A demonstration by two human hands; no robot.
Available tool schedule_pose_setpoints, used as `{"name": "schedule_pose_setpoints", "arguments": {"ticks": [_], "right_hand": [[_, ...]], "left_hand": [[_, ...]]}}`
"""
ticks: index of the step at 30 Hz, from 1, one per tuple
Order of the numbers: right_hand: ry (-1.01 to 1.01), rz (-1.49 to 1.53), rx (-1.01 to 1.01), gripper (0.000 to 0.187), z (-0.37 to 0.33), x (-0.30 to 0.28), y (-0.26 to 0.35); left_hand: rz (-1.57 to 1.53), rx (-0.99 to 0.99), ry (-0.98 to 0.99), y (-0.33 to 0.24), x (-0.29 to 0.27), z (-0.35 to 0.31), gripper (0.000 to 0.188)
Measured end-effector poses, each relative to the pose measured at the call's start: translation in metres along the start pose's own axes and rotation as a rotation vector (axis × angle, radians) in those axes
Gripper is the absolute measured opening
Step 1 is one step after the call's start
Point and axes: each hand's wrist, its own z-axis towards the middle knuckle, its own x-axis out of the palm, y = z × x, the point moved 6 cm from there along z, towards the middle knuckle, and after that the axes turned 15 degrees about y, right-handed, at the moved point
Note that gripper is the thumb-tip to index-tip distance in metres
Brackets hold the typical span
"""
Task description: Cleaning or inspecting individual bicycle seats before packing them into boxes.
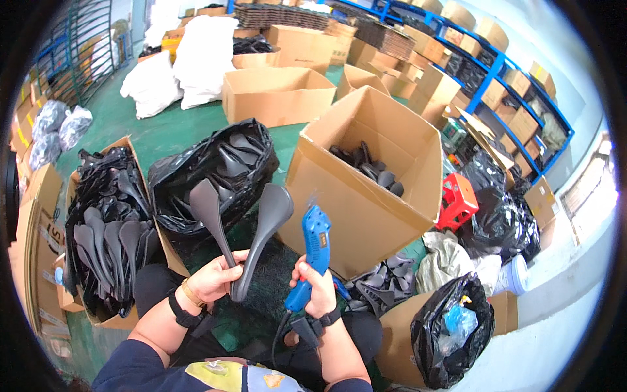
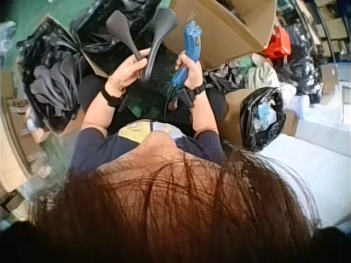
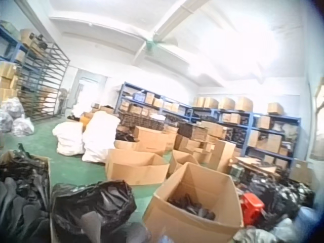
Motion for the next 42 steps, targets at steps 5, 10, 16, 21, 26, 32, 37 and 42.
{"name": "schedule_pose_setpoints", "arguments": {"ticks": [5, 10, 16, 21, 26, 32, 37, 42], "right_hand": [[-0.088, 0.047, -0.092, 0.032, -0.006, -0.03, 0.022], [-0.155, -0.19, -0.083, 0.036, -0.004, -0.018, 0.03], [-0.017, -0.237, 0.154, 0.039, -0.002, 0.001, 0.0], [0.079, -0.104, 0.251, 0.027, 0.003, 0.011, -0.017], [0.019, -0.013, 0.211, 0.027, -0.004, -0.016, -0.025], [0.128, 0.005, 0.348, 0.025, -0.013, 0.007, -0.05], [0.214, -0.009, 0.431, 0.023, -0.016, 0.018, -0.065], [0.241, -0.001, 0.462, 0.022, -0.016, 0.019, -0.068]], "left_hand": [[0.296, -0.319, 0.203, 0.029, 0.018, 0.006, 0.055], [0.794, 0.062, -0.385, 0.014, -0.031, 0.008, 0.05], [0.282, -0.244, -0.114, 0.001, -0.012, 0.026, 0.028], [-0.05, 0.0, -0.182, -0.013, -0.032, 0.026, 0.014], [-0.106, 0.267, -0.291, -0.05, -0.055, 0.021, 0.014], [-0.124, 0.364, -0.296, -0.068, -0.066, 0.004, 0.015], [-0.17, 0.352, -0.247, -0.066, -0.054, 0.005, 0.018], [-0.161, 0.288, -0.18, -0.06, -0.042, 0.008, 0.022]]}}
